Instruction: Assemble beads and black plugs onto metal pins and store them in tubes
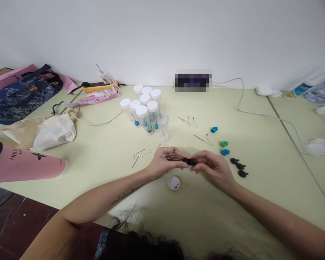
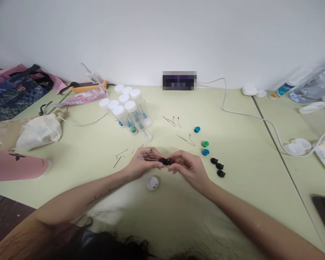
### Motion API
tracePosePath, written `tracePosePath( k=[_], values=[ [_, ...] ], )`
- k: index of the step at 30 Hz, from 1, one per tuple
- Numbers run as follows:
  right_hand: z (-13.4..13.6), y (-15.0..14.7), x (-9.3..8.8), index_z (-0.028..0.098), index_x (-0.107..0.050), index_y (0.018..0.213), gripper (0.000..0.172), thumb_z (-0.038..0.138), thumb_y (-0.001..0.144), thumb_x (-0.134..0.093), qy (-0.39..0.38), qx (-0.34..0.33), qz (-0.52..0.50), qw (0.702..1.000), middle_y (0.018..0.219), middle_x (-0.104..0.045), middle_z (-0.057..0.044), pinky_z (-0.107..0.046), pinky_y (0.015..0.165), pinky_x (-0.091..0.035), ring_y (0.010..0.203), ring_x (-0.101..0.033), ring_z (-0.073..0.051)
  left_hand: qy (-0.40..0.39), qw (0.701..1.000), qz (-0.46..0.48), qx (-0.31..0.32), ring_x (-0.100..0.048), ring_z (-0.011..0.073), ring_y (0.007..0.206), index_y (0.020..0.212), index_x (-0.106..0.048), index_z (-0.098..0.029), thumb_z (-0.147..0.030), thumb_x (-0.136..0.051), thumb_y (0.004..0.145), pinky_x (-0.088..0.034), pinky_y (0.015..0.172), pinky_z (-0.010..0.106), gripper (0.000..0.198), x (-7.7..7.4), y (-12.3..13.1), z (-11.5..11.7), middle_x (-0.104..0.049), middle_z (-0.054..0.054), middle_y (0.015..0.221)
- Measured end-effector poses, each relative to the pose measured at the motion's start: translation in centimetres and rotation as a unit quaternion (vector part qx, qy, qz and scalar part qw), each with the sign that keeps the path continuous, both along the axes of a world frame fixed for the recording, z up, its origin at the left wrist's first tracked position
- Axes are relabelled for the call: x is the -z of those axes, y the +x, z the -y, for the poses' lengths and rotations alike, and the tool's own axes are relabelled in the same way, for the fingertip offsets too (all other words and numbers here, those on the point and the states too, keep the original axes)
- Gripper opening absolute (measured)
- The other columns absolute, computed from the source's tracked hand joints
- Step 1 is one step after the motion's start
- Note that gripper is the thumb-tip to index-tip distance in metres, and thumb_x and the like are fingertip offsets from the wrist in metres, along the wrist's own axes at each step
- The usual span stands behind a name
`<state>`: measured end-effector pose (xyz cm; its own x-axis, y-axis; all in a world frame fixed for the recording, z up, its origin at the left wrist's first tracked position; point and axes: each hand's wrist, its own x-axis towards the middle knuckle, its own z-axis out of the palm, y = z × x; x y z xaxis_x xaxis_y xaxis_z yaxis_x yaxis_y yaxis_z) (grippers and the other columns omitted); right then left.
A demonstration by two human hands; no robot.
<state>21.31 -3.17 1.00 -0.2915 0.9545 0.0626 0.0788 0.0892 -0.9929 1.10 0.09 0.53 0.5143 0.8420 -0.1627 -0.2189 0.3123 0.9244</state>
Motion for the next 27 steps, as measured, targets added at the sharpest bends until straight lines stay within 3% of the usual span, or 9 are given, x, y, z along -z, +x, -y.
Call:
tracePosePath(
  k=[6, 17, 27],
  values=[
    [-0.08, 0.02, 0.11, 0.017, -0.064, 0.106, 0.046, 0.054, 0.096, -0.038, 0.012, -0.005, -0.044, 0.999, 0.080, -0.069, -0.008, -0.032, 0.059, -0.053, 0.068, -0.066, -0.020, -0.007, 0.999, 0.019, -0.025, -0.066, 0.0145, 0.067, 0.078, -0.072, -0.013, -0.018, -0.084, 0.061, -0.052, 0.066, 0.027, 0.022, 0.22, -0.03, -0.20, -0.074, 0.005, 0.074],
    [-0.16, 0.14, 0.43, 0.019, -0.064, 0.109, 0.044, 0.050, 0.098, -0.036, 0.010, -0.011, -0.089, 0.996, 0.087, -0.066, -0.008, -0.029, 0.058, -0.051, 0.070, -0.066, -0.018, -0.016, 0.999, 0.037, -0.021, -0.066, 0.0137, 0.067, 0.078, -0.072, -0.012, -0.014, -0.083, 0.061, -0.052, 0.066, 0.027, 0.021, 0.52, -0.10, -0.16, -0.075, 0.006, 0.077],
    [-0.20, 0.31, 0.50, 0.017, -0.066, 0.106, 0.047, 0.052, 0.097, -0.037, 0.008, -0.025, -0.088, 0.996, 0.079, -0.068, -0.008, -0.029, 0.058, -0.049, 0.069, -0.065, -0.019, -0.020, 0.999, 0.023, -0.023, -0.065, 0.0138, 0.066, 0.077, -0.072, -0.012, -0.016, -0.084, 0.059, -0.052, 0.064, 0.027, 0.022, 0.43, -0.04, -0.20, -0.075, 0.007, 0.077]
  ],
)
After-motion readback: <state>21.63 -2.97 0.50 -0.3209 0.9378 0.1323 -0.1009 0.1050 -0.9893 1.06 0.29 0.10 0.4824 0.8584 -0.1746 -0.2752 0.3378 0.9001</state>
